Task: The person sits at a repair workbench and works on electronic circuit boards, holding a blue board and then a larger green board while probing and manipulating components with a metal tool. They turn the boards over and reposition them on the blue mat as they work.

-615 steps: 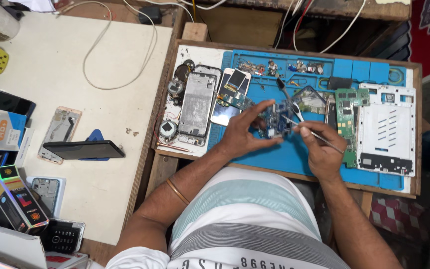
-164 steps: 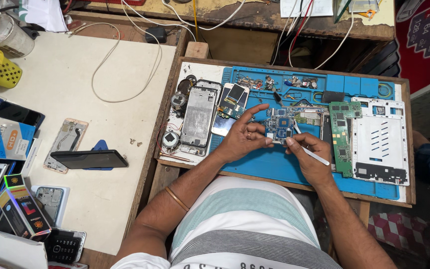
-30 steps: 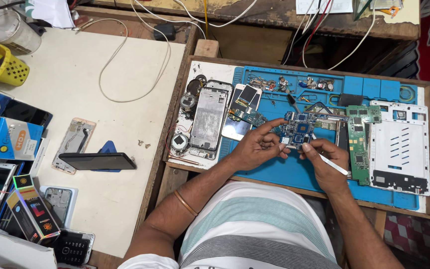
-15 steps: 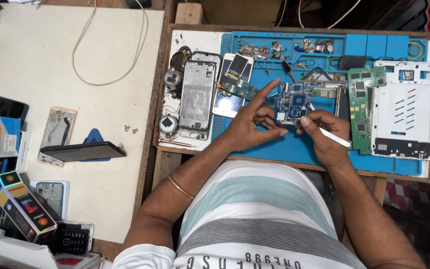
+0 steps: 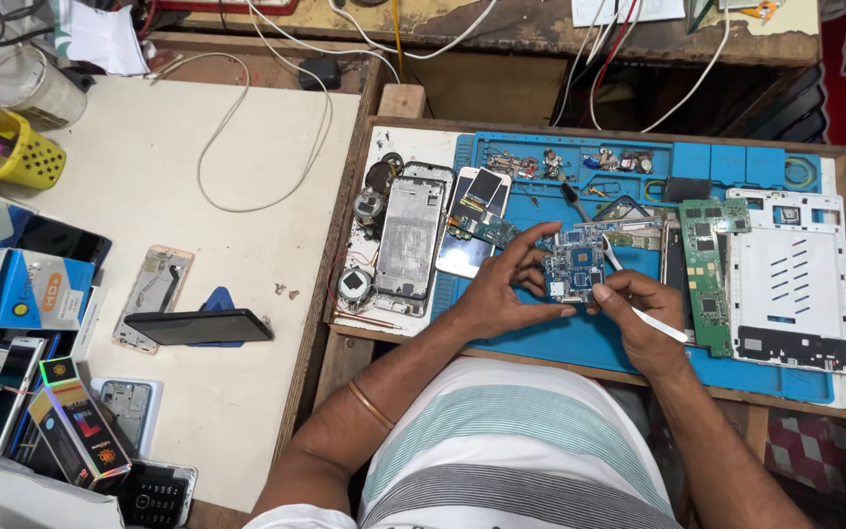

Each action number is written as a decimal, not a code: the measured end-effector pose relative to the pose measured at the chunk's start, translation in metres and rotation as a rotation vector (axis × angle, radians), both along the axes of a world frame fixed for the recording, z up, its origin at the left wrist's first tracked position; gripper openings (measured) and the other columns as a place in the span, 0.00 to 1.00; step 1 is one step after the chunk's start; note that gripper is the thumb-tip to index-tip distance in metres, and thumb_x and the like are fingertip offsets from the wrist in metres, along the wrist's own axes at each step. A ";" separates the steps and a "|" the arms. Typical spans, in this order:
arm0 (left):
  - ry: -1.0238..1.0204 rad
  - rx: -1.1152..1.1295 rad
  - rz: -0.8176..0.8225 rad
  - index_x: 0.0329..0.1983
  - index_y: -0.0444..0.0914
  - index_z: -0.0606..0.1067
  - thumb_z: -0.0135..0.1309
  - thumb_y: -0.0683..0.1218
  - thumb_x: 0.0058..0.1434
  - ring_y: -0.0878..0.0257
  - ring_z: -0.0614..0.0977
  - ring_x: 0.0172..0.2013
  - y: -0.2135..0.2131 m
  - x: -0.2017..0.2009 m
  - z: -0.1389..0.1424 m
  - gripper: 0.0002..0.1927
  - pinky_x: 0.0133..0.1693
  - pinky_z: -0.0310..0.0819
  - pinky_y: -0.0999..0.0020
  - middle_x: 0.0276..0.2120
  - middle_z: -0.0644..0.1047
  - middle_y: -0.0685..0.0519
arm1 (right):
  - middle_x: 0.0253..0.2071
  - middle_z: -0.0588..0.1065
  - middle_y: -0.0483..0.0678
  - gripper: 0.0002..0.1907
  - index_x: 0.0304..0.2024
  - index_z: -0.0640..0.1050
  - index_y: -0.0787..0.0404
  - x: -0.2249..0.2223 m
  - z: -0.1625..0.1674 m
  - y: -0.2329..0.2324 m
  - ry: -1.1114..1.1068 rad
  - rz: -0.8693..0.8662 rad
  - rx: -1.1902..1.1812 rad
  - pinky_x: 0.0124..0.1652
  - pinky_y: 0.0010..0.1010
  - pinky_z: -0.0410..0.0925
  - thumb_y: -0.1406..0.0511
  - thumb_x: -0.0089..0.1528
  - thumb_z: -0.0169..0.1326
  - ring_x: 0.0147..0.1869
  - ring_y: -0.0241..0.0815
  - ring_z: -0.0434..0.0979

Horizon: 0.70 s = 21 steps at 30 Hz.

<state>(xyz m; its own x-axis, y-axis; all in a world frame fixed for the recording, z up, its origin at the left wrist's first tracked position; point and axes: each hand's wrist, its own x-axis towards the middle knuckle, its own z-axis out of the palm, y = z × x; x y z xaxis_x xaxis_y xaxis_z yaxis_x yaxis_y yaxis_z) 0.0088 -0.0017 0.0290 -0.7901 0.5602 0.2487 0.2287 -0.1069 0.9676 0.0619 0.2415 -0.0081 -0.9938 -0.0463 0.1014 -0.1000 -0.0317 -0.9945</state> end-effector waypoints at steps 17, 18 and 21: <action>0.029 -0.068 0.034 0.77 0.43 0.56 0.73 0.46 0.52 0.63 0.85 0.47 0.001 0.000 -0.002 0.52 0.47 0.84 0.67 0.52 0.79 0.47 | 0.35 0.79 0.51 0.11 0.40 0.80 0.69 -0.002 0.003 0.000 -0.034 0.036 0.001 0.40 0.28 0.74 0.65 0.68 0.56 0.39 0.37 0.79; 0.026 -0.069 0.033 0.77 0.43 0.56 0.73 0.46 0.52 0.63 0.85 0.48 0.001 0.000 -0.003 0.52 0.48 0.84 0.67 0.52 0.79 0.47 | 0.34 0.79 0.51 0.11 0.40 0.80 0.69 -0.002 0.003 0.001 -0.033 0.039 0.000 0.41 0.28 0.74 0.65 0.68 0.56 0.39 0.37 0.79; 0.056 -0.048 0.026 0.76 0.42 0.56 0.73 0.46 0.53 0.62 0.84 0.51 0.000 0.000 -0.004 0.52 0.49 0.83 0.66 0.55 0.76 0.47 | 0.34 0.80 0.51 0.11 0.39 0.80 0.69 -0.002 0.001 0.000 -0.027 0.038 0.008 0.41 0.28 0.73 0.64 0.68 0.57 0.39 0.36 0.79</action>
<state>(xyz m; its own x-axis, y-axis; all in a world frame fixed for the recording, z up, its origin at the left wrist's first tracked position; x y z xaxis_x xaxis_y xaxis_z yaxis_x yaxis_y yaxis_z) 0.0086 -0.0018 0.0252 -0.7902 0.5520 0.2662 0.2843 -0.0545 0.9572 0.0597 0.2418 -0.0075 -0.9937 -0.0843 0.0738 -0.0717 -0.0274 -0.9970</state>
